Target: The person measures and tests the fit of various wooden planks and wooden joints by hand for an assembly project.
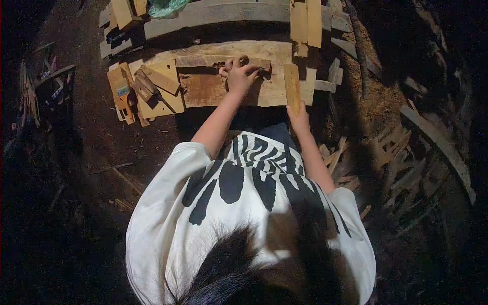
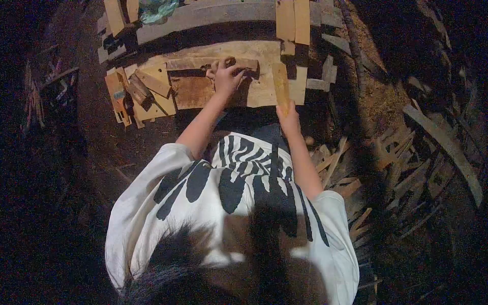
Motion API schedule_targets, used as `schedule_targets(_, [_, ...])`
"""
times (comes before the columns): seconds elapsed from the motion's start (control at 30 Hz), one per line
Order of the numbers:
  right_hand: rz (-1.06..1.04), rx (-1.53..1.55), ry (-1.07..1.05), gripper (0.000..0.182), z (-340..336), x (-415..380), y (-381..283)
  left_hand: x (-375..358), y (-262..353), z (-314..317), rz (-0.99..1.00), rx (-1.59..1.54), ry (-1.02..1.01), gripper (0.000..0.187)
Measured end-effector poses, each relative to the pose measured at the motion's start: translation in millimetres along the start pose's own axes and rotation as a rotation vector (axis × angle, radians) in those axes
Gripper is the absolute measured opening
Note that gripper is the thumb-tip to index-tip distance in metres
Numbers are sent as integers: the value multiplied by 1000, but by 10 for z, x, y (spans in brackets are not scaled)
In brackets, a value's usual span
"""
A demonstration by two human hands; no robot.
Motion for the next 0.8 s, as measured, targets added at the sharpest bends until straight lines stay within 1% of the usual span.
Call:
schedule_targets(0.07, [-17,-5,8,46,-44,-69,-142,2,-20,11,-15,-27,-2,16])
schedule_targets(0.13, [-9,-64,18,49,-111,-177,-362,-3,-28,26,-26,29,-56,15])
schedule_targets(0.17, [-26,-61,10,49,-133,-227,-471,-19,-55,16,-28,44,-43,15])
schedule_targets(0.27, [-234,33,42,50,-135,-373,-809,-2,-28,-10,24,79,-63,16])
schedule_targets(0.3, [-264,41,27,50,-81,-368,-833,-13,-75,12,37,83,-44,15])
schedule_targets(0.33, [-248,11,-12,50,-14,-351,-847,-6,-69,-40,39,15,-32,13])
schedule_targets(0.37, [-229,-23,-49,50,38,-326,-839,-13,-110,-21,-6,-1,-56,10])
schedule_targets(0.4, [-253,-22,-59,50,52,-326,-860,-5,-113,-34,-9,-12,-40,11])
schedule_targets(0.47, [-191,-253,-40,52,77,-297,-789,-27,-168,1,-18,-45,-22,12])
schedule_targets(0.53, [-223,-304,-20,52,47,-379,-701,-12,-142,-43,-16,-63,-10,13])
schedule_targets(0.57, [-265,-359,2,52,31,-369,-824,6,-78,-116,29,23,20,14])
schedule_targets(0.6, [-289,-361,0,52,43,-379,-836,1,-105,-83,24,8,32,16])
schedule_targets(0.67, [-236,-313,5,55,-14,-409,-781,-11,-81,-151,-4,-3,53,17])
schedule_targets(0.8, [-297,-281,45,53,-39,-412,-783,12,-48,-213,-1,-15,48,16])
Point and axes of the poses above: each hand's wrist, its own x-axis towards the middle knuckle, its own z-axis out of the palm, y = z × x, the point moved 9 cm from there along x, towards the middle knuckle, and after that the axes turned 11 degrees about z, right-handed, at the moved point
